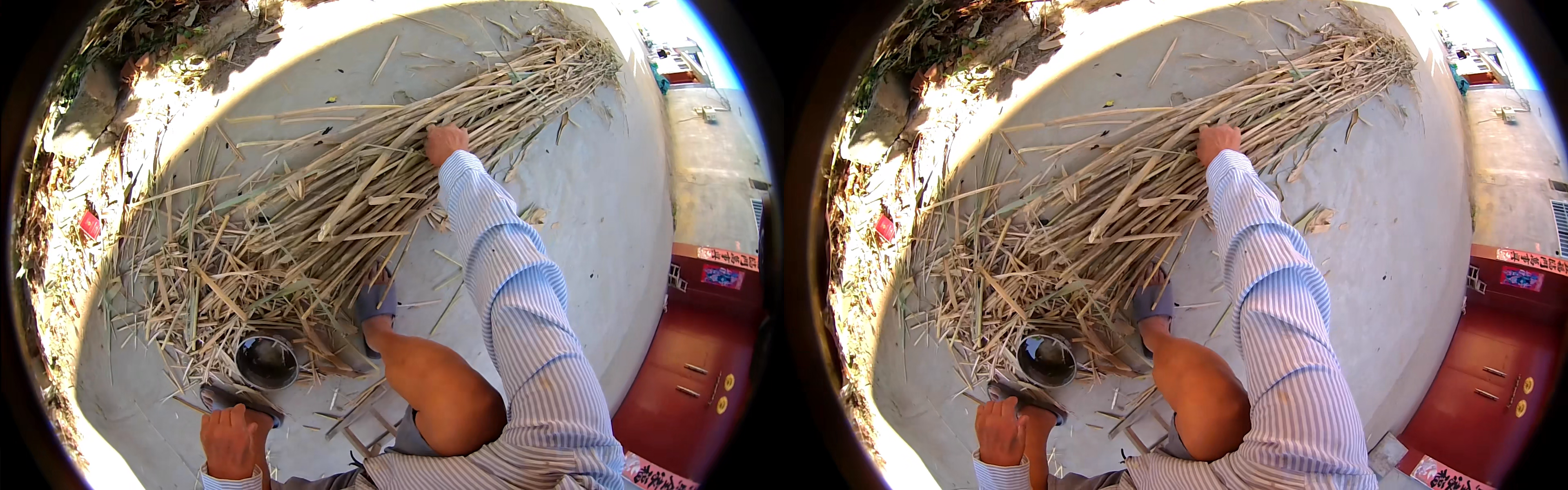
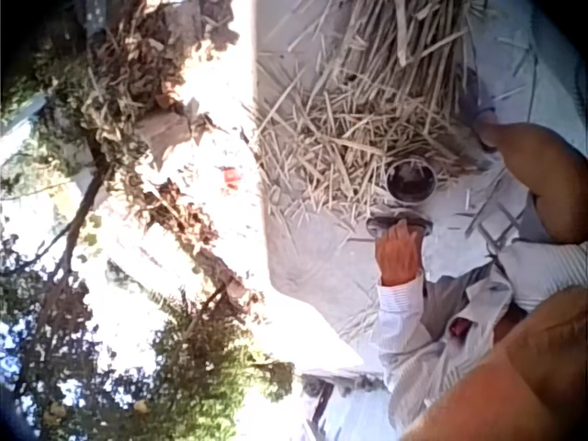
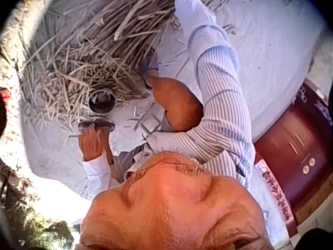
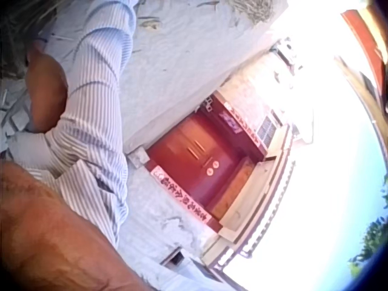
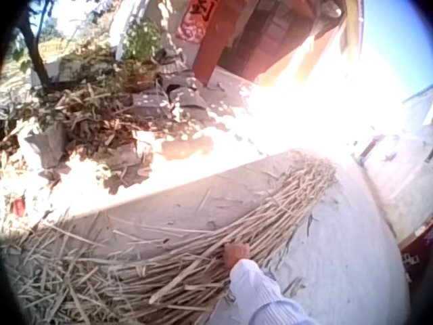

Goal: The person sits on the ground and repeatedly picks up dried plant stalks, strips off the outer layers by hand, and places the processed pieces into a metal container. The person handles the stalks one at a time, separating usable material from waste.

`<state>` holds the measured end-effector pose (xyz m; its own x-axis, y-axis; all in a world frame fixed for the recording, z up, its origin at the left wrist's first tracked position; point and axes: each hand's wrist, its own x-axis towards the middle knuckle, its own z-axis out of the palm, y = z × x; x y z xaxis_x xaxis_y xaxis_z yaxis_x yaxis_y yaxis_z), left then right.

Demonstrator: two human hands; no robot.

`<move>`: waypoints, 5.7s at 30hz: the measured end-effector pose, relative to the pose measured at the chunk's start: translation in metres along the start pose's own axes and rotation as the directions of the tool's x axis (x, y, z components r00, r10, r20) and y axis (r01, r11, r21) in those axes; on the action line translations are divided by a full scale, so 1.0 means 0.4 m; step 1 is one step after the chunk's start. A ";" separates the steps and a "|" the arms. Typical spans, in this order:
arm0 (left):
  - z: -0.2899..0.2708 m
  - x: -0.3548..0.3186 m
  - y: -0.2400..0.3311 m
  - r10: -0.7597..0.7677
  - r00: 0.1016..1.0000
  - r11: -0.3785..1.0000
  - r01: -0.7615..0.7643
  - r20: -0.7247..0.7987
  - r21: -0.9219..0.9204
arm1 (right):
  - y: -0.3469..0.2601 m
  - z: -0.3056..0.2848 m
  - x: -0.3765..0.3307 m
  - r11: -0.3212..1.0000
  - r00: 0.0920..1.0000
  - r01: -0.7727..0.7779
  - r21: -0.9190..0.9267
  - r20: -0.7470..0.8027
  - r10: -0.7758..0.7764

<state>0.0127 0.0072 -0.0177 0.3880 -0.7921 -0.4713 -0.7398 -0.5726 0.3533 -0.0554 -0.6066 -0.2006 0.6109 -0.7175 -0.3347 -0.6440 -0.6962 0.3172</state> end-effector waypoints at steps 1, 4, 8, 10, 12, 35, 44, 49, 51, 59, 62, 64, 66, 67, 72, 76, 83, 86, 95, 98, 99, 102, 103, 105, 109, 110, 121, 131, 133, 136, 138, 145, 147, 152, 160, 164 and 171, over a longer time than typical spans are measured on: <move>0.000 -0.001 0.000 -0.013 1.000 1.000 0.013 0.017 0.007 | -0.005 0.002 -0.003 1.000 1.000 -0.009 0.029 -0.004 0.010; 0.004 0.006 -0.005 -0.009 1.000 1.000 0.009 0.023 0.005 | -0.014 -0.007 0.002 0.984 0.992 -0.121 0.129 -0.027 0.126; 0.001 0.007 0.002 -0.043 0.998 0.999 0.042 0.053 0.008 | -0.018 -0.028 0.003 0.987 0.991 -0.089 0.136 -0.091 0.102; 0.001 0.004 0.004 -0.033 0.999 0.999 0.033 0.040 0.011 | -0.012 -0.039 0.003 0.990 0.992 -0.029 0.140 -0.120 0.046; 0.003 0.017 0.000 -0.020 0.999 1.000 0.019 0.051 0.003 | 0.006 -0.005 0.018 0.999 0.996 0.020 0.038 -0.092 -0.016; 0.009 0.010 -0.007 -0.025 0.998 1.000 0.025 0.056 0.002 | 0.035 -0.039 0.010 0.936 0.940 0.321 -0.144 -0.071 -0.333; 0.010 -0.026 -0.012 -0.056 0.998 0.996 0.057 -0.013 0.065 | 0.096 -0.243 -0.100 0.886 0.740 0.382 -0.263 -0.488 -0.464; -0.037 -0.065 -0.016 0.032 0.963 0.997 -0.013 -0.268 0.071 | 0.124 -0.540 -0.211 0.893 0.393 0.430 -0.132 -0.863 -0.317; -0.045 -0.044 -0.016 0.070 0.900 0.997 -0.055 -0.429 0.046 | 0.080 -0.657 -0.287 0.875 0.401 0.464 -0.140 -0.847 -0.349; -0.278 -0.106 0.279 0.478 0.324 0.866 -0.019 -0.817 0.499 | -0.369 -0.685 -0.645 0.669 0.443 0.709 -0.222 -0.598 -0.667; -0.348 -0.108 0.252 0.392 0.349 0.862 0.185 -0.851 0.473 | -0.519 -0.702 -0.795 0.582 0.401 0.787 -0.205 -0.547 -0.735; -0.355 -0.133 0.176 0.266 0.452 0.884 0.237 -0.852 0.402 | -0.559 -0.739 -0.862 0.537 0.315 0.828 -0.162 -0.659 -0.684; -0.330 -0.129 0.142 0.209 0.474 0.921 0.199 -0.855 0.336 | -0.551 -0.730 -0.922 0.429 0.215 0.898 -0.096 -0.756 -0.619; -0.310 -0.125 0.123 0.189 0.442 0.938 0.181 -0.877 0.294 | -0.541 -0.726 -0.937 0.451 0.283 0.892 -0.021 -0.751 -0.596; -0.337 -0.244 -0.016 0.032 0.258 0.981 0.177 -0.966 0.080 | -0.508 -0.760 -0.981 0.521 0.528 0.743 0.420 -0.847 -0.069; -0.361 -0.307 -0.064 -0.113 0.283 0.993 0.074 -0.952 -0.096 | -0.484 -0.708 -0.904 -0.421 0.954 0.113 0.900 -0.217 -0.208; -0.332 -0.289 -0.052 -0.215 0.467 0.942 -0.131 -0.858 -0.308 | -0.472 -0.675 -0.799 -0.795 0.874 -0.144 0.590 -0.301 -0.381; -0.282 -0.269 -0.107 -0.234 0.464 0.944 -0.103 -0.854 -0.314 | -0.510 -0.726 -0.838 -0.682 0.894 -0.136 0.719 -0.207 -0.397; -0.286 -0.152 0.019 0.318 0.267 0.933 0.080 -0.910 0.350 | -0.556 -0.676 -0.883 -0.642 0.886 -0.052 0.765 -0.261 -0.383; -0.287 -0.168 0.027 0.061 0.188 0.991 -0.130 -0.980 0.036 | -0.555 -0.658 -0.864 -0.619 0.911 -0.086 0.781 -0.190 -0.367; -0.291 -0.177 0.026 -0.074 0.171 0.970 -0.218 -0.983 -0.111 | -0.550 -0.660 -0.859 -0.623 0.911 -0.095 0.776 -0.184 -0.368; -0.325 -0.185 0.014 -0.179 0.189 0.954 -0.209 -0.966 -0.217 | -0.531 -0.670 -0.849 -0.629 0.912 -0.110 0.770 -0.174 -0.372; -0.327 -0.182 -0.046 -0.184 0.109 0.979 -0.064 -0.977 -0.191 | -0.524 -0.672 -0.849 -0.624 0.913 -0.106 0.774 -0.173 -0.369; -0.367 -0.220 -0.099 -0.140 0.149 0.965 0.242 -0.979 -0.101 | -0.527 -0.675 -0.853 -0.587 0.919 -0.086 0.805 -0.163 -0.359; -0.353 -0.215 -0.110 -0.034 0.281 0.930 0.361 -0.959 0.073 | -0.533 -0.724 -0.876 -0.538 0.918 -0.082 0.839 -0.147 -0.369; -0.343 -0.189 -0.071 -0.015 0.419 0.985 0.163 -0.908 0.059 | -0.502 -0.730 -0.883 -0.524 0.915 -0.120 0.843 -0.111 -0.388; -0.320 -0.244 -0.120 0.104 0.339 0.984 0.105 -0.935 0.147 | -0.449 -0.684 -0.737 -0.605 0.978 0.122 0.787 -0.199 -0.061; -0.302 -0.409 -0.272 -0.178 0.433 0.970 0.227 -0.884 -0.085 | -0.338 -0.692 -0.700 -0.654 0.967 0.254 0.713 -0.201 0.156; -0.305 -0.425 -0.268 -0.193 0.459 0.976 0.180 -0.867 -0.122 | -0.337 -0.696 -0.711 -0.637 0.960 0.279 0.719 -0.215 0.178; -0.307 -0.443 -0.234 -0.372 0.447 0.904 -0.025 -0.813 -0.428 | -0.319 -0.682 -0.698 -0.640 0.967 0.254 0.725 -0.203 0.153; -0.316 -0.434 -0.214 -0.430 0.440 0.834 -0.140 -0.789 -0.533 | -0.280 -0.665 -0.675 -0.653 0.975 0.222 0.724 -0.165 0.149; -0.300 -0.459 -0.280 -0.528 0.304 0.747 -0.279 -0.793 -0.604 | -0.347 -0.704 -0.721 -0.648 0.976 0.201 0.735 -0.204 0.070; -0.312 -0.394 -0.250 -0.443 0.298 0.889 0.020 -0.845 -0.458 | -0.376 -0.694 -0.747 -0.612 0.967 0.192 0.767 -0.256 -0.017; -0.324 -0.187 0.010 0.110 0.397 0.986 0.071 -0.911 0.150 | -0.545 -0.685 -0.885 -0.565 0.930 0.005 0.825 -0.212 -0.300; -0.305 -0.264 -0.161 -0.290 0.532 0.933 -0.029 -0.796 -0.360 | -0.424 -0.698 -0.747 -0.680 0.961 0.085 0.728 -0.241 -0.137; -0.285 -0.278 -0.164 -0.291 0.532 0.917 -0.084 -0.795 -0.391 | -0.459 -0.715 -0.789 -0.673 0.926 0.054 0.737 -0.290 -0.243; -0.293 -0.168 -0.025 -0.177 0.446 0.950 -0.156 -0.878 -0.271 | -0.548 -0.694 -0.856 -0.602 0.909 0.024 0.798 -0.268 -0.320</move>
<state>0.0585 0.0415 0.1052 0.7861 -0.4374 0.4368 -0.6146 -0.4773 0.6281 0.0046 -0.2142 0.0908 0.8848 -0.4348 -0.1674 0.0345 0.4193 -0.9072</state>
